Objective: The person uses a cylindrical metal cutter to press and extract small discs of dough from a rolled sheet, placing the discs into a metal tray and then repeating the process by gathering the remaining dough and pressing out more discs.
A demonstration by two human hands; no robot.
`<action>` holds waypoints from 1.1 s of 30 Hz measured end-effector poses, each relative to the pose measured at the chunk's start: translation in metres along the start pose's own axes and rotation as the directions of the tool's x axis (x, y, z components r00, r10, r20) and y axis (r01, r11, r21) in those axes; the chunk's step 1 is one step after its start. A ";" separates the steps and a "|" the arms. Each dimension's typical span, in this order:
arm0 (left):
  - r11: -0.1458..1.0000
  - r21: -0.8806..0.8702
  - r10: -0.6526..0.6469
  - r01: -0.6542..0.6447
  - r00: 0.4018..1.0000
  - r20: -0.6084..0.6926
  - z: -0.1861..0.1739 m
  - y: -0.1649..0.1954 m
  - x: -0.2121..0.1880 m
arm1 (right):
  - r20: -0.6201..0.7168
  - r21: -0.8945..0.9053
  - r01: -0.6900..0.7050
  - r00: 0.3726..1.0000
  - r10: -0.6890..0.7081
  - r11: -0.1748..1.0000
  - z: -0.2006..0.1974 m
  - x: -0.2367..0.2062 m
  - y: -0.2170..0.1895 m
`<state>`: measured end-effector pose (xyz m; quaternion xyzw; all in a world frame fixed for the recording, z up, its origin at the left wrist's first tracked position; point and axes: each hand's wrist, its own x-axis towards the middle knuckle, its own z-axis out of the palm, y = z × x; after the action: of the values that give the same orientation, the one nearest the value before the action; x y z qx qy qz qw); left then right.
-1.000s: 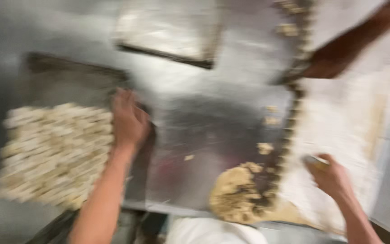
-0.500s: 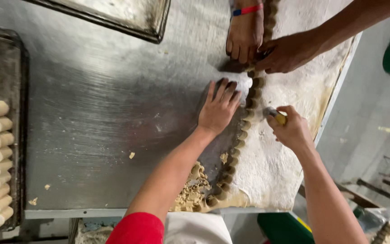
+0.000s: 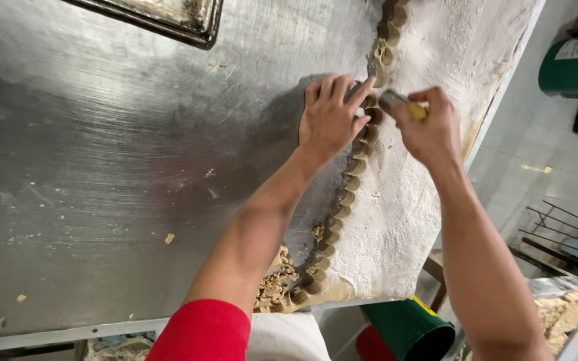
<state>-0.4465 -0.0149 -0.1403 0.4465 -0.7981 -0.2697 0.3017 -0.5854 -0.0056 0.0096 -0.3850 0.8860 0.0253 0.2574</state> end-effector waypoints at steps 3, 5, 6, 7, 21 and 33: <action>1.000 -0.021 0.006 -0.003 0.987 0.158 0.007 -0.005 0.012 | 0.018 -0.043 -0.045 0.999 0.046 0.998 0.007 0.018 -0.006; 0.999 0.005 0.034 -0.035 0.989 0.142 0.010 -0.007 0.017 | 0.035 -0.089 -0.055 0.998 0.058 0.995 0.010 0.024 -0.006; 0.999 0.020 0.046 -0.049 0.990 0.135 0.011 -0.007 0.019 | 0.041 -0.099 -0.056 0.997 0.060 0.994 0.010 0.027 -0.006; 0.999 0.015 0.041 -0.044 0.988 0.146 0.013 -0.008 0.021 | 0.047 -0.108 -0.058 0.997 0.063 0.992 0.009 0.029 -0.006; 0.998 0.012 0.056 -0.059 0.982 0.178 0.016 0.003 0.016 | 0.111 -0.173 0.045 0.994 -0.026 0.984 0.027 0.075 0.014; 0.997 0.006 0.079 -0.079 0.993 0.092 0.026 -0.002 0.056 | 0.036 -0.064 0.074 0.997 -0.072 0.995 -0.026 0.050 0.001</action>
<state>-0.4877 -0.0603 -0.1455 0.4032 -0.8294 -0.2738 0.2729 -0.6257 -0.0444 0.0078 -0.4247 0.8656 0.0512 0.2602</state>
